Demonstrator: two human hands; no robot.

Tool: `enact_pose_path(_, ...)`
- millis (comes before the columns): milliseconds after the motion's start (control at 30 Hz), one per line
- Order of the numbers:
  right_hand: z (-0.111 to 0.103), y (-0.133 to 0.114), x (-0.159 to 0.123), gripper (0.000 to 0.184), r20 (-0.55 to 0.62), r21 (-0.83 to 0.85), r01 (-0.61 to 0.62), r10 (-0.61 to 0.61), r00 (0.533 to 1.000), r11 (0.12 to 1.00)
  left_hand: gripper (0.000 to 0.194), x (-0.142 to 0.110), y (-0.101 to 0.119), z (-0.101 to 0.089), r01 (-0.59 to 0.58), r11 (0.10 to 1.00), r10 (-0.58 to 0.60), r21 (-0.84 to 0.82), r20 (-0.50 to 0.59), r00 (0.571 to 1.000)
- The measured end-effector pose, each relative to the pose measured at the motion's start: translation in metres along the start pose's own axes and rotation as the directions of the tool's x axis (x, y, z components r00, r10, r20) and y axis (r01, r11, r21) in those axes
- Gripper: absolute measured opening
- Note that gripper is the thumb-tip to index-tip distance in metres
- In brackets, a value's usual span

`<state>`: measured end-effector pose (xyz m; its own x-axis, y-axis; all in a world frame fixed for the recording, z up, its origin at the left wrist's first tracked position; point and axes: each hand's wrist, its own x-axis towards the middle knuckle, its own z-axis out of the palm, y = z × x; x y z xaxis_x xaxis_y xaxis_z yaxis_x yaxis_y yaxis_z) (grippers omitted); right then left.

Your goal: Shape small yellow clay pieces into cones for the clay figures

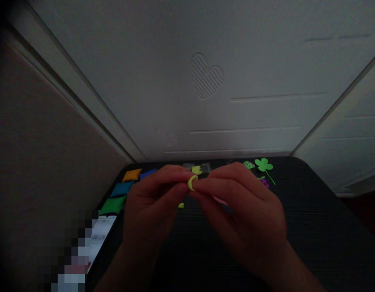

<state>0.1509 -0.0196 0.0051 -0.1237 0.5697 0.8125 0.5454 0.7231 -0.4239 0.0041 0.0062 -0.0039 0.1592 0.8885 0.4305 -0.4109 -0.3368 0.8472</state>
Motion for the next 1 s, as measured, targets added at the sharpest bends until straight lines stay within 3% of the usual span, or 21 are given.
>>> enact_pose_path(167,0.0036,0.0000,0.0006,0.032,-0.042,0.054,-0.018,0.020,0.999,0.998,0.018,0.0005,-0.0020,-0.0008,0.098,0.985,-0.094,-0.141,0.039,0.995)
enact_pose_path(333,0.0029,0.0020,0.0004,0.030,-0.008,-0.005,-0.012,0.012,1.000,1.000,0.013,0.0016,-0.0046,0.0006,0.195,0.954,-0.191,-0.227,0.041,0.981)
enact_pose_path(1000,-0.0002,-0.0041,0.0021,0.023,0.025,-0.052,-0.019,0.020,0.999,0.998,0.008,0.0037,-0.0034,0.0022,0.294,0.903,-0.297,-0.314,0.040,0.954)
